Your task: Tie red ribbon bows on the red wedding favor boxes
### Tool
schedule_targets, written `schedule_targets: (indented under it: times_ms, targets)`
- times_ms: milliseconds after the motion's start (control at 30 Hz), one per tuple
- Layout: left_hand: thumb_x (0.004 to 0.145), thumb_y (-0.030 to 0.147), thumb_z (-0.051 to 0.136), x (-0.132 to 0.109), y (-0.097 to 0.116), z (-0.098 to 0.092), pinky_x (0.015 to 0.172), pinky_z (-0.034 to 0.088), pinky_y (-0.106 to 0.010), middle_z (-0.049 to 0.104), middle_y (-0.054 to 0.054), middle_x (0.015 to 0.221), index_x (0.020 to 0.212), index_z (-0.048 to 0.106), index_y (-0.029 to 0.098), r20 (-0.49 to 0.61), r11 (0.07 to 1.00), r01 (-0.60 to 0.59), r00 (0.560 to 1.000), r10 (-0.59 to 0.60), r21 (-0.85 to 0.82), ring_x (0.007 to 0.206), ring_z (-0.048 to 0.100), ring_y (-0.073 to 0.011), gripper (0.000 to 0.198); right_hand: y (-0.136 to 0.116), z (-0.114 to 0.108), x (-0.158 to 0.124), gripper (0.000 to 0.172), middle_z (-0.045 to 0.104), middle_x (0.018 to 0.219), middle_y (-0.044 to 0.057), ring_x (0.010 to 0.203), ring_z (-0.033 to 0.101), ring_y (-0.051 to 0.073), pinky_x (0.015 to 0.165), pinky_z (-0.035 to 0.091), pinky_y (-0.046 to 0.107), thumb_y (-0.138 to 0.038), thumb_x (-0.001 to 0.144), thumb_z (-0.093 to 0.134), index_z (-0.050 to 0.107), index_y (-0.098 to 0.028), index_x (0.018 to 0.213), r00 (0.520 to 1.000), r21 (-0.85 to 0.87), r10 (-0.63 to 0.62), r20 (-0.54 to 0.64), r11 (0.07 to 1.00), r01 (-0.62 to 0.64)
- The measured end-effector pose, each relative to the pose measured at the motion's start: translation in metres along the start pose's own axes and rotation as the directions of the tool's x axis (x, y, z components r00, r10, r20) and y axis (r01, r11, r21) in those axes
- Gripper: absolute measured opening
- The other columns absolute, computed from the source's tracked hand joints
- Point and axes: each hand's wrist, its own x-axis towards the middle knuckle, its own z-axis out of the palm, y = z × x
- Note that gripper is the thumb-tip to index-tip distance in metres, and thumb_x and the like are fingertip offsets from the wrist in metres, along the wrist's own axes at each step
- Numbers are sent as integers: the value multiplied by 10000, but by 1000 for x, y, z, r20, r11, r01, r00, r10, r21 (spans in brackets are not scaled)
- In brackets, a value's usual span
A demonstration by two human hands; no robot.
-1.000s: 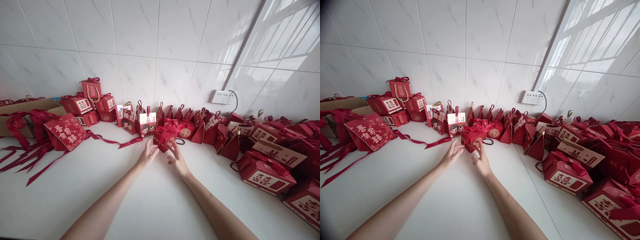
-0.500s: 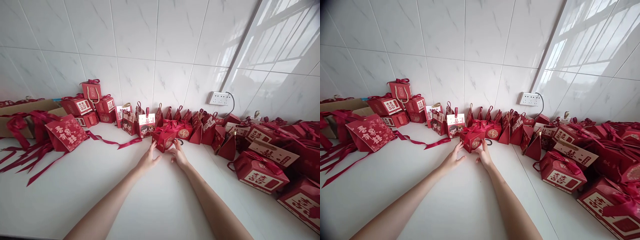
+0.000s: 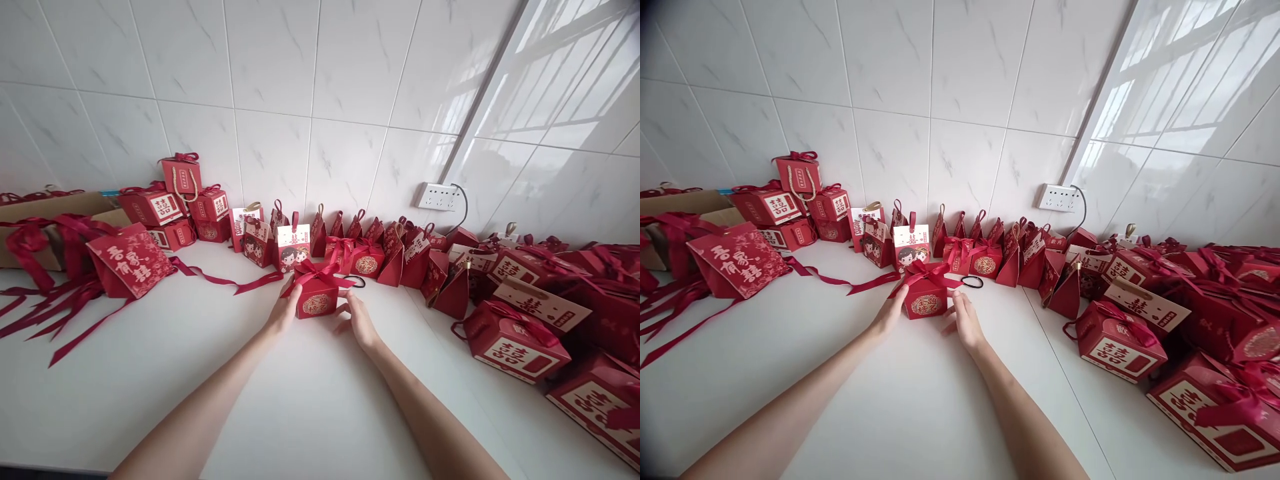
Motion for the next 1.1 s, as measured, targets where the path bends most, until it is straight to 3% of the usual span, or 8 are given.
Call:
schedule_targets:
  times_ms: [167, 300, 400, 533, 667, 767, 967, 1100]
  targets:
    - [801, 369, 520, -10, 16, -2, 1044, 379, -433, 497, -95, 1367, 1352, 431, 197, 192, 995, -86, 978, 75, 48, 1268, 440, -297, 584, -9, -11, -5, 632, 557, 779, 65, 608, 535, 163, 383, 489, 261, -750, 806, 275, 546, -180, 836, 994, -26, -103, 35, 994, 104]
    - [799, 324, 519, -14, 17, -2, 975, 441, -443, 539, -127, 1293, 1362, 345, 179, 306, 988, -151, 942, 135, 29, 1202, 500, -303, 607, -14, -13, -9, 472, 554, 733, 19, 617, 533, 153, 482, 487, 262, -660, 825, 417, 497, -198, 878, 971, -243, -229, 63, 940, 238]
    - [778, 281, 545, -16, 17, -1, 891, 494, -416, 608, -100, 1147, 1344, 330, 208, 327, 980, -182, 934, 147, 79, 1076, 575, -276, 611, -15, -9, -11, 386, 524, 662, -10, 553, 509, 133, 479, 447, 247, -587, 847, 443, 455, -208, 775, 968, -379, -252, 0, 895, 233]
    - [728, 236, 584, -16, 12, 0, 866, 515, -413, 581, -90, 1125, 1264, 424, 234, 244, 943, -258, 948, 205, 210, 1010, 583, -251, 560, -14, -5, -12, 328, 492, 615, -19, 513, 471, 129, 483, 417, 250, -502, 886, 400, 418, -221, 718, 926, -527, -373, -50, 798, 293]
    - [731, 213, 585, -14, 9, 2, 894, 507, -417, 502, -101, 1226, 1265, 431, 257, 95, 906, -335, 942, 321, 258, 1109, 537, -252, 558, -10, -3, -11, 308, 506, 617, -5, 528, 452, 132, 510, 389, 250, -447, 888, 405, 391, -229, 671, 862, -629, -503, 59, 652, 423]
    - [760, 207, 564, -12, 12, 2, 913, 487, -403, 537, -82, 1175, 1193, 497, 251, 26, 892, -371, 926, 378, 259, 1116, 529, -237, 441, -9, -2, -10, 311, 505, 613, -4, 519, 437, 132, 513, 376, 252, -449, 879, 419, 380, -233, 659, 846, -636, -525, 89, 624, 454]
    - [867, 349, 460, -11, 21, 2, 845, 486, -341, 611, -51, 1011, 976, 580, 221, -114, 971, -173, 975, 193, 163, 939, 583, -188, 207, -10, -3, -9, 329, 503, 617, 0, 529, 440, 141, 538, 382, 266, -455, 884, 421, 374, -238, 641, 852, -649, -522, 36, 636, 417]
    - [785, 404, 573, -13, 25, 5, 712, 483, -294, 554, -30, 885, 869, 603, 220, -135, 967, -188, 968, 212, 170, 785, 536, -159, 205, -10, -3, -10, 334, 510, 635, 11, 546, 434, 147, 551, 387, 278, -464, 888, 413, 380, -240, 644, 855, -651, -517, 48, 633, 419]
